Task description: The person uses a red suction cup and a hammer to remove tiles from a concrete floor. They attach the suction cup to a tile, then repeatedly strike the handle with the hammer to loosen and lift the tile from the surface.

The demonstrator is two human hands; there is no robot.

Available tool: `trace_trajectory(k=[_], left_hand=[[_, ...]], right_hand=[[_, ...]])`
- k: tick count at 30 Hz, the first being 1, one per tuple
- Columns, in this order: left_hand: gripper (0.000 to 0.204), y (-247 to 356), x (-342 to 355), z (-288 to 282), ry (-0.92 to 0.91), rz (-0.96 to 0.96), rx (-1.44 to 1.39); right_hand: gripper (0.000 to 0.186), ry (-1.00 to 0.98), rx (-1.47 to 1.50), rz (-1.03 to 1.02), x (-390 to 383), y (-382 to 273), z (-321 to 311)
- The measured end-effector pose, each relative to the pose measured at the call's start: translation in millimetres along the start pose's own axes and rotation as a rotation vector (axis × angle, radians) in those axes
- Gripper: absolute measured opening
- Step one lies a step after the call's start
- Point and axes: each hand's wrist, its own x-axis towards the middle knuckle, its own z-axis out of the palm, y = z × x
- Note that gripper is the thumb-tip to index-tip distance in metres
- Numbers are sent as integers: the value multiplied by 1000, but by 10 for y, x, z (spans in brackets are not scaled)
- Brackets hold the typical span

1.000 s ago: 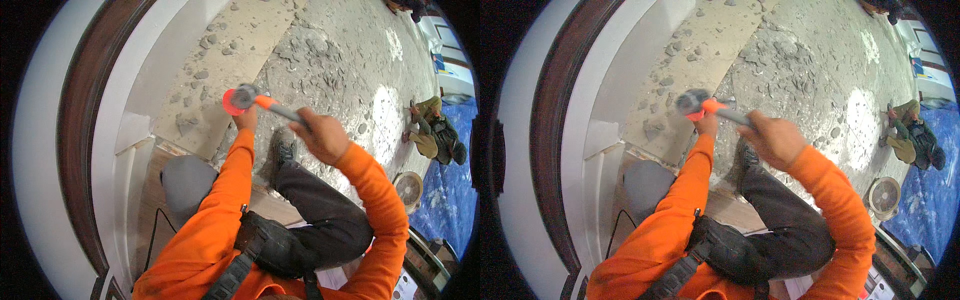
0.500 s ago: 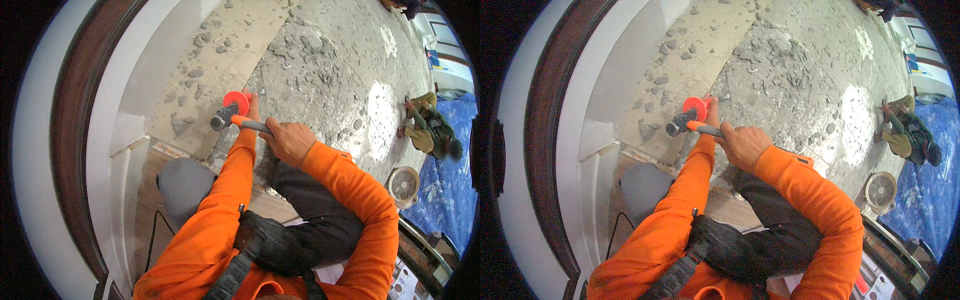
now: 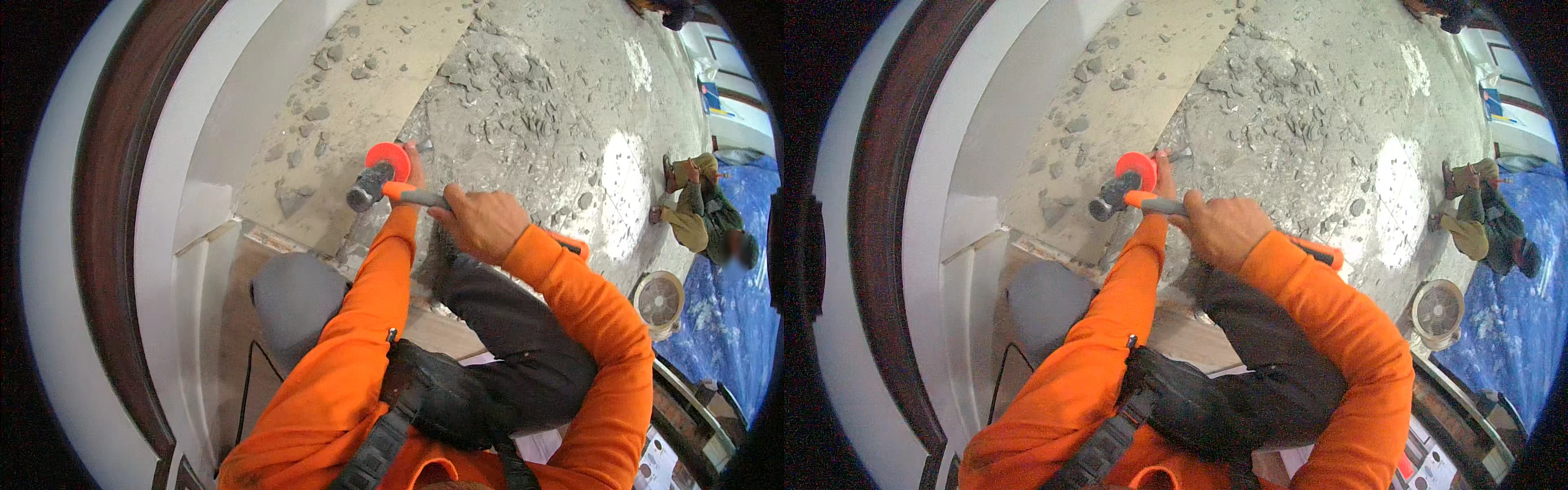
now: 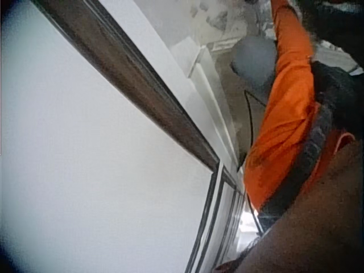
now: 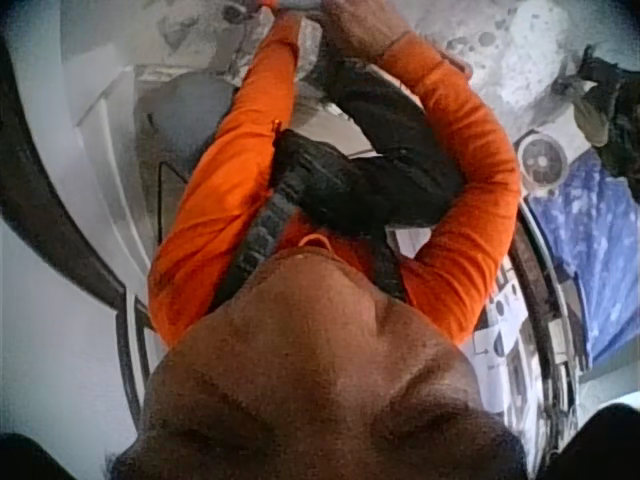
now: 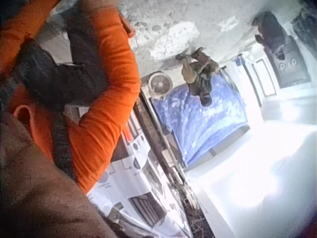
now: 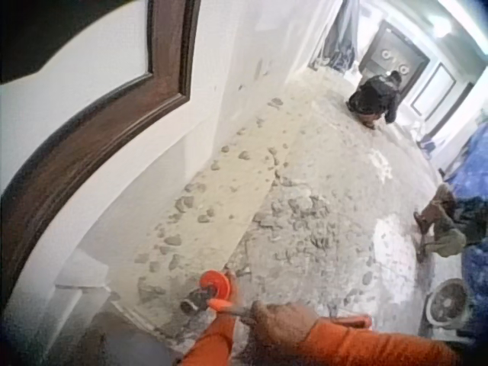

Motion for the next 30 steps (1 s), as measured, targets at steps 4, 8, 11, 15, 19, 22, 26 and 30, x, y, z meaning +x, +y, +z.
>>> trace_trajectory(k=[4, 8, 11, 15, 19, 22, 26, 30], left_hand=[[42, 204, -159, 14, -38, 0, -99], [38, 124, -140, -61, 42, 9, -136], [38, 151, -155, -16, -3, -141, -272], [39, 74, -120, 12, 60, -144, -387], [33, -41, -126, 27, 9, -19, -139], [35, -51, -166, 92, -60, -70, -169], [32, -82, -90, 141, 30, 24, -75], [33, 155, -230, 109, 25, -155, -329]], right_hand=[[35, 75, 152, -114, -148, -182, -133], [36, 101, 188, -230, -119, -272, -178], [37, 68, 89, -81, -18, -33, 24], [36, 42, 112, -2, -49, -187, -101], [36, 188, 214, -266, -123, -367, -239], [36, 203, 147, -255, -74, -109, -59], [36, -39, -72, 48, 67, -114, -73], [36, 30, 63, -93, -100, -313, -273]])
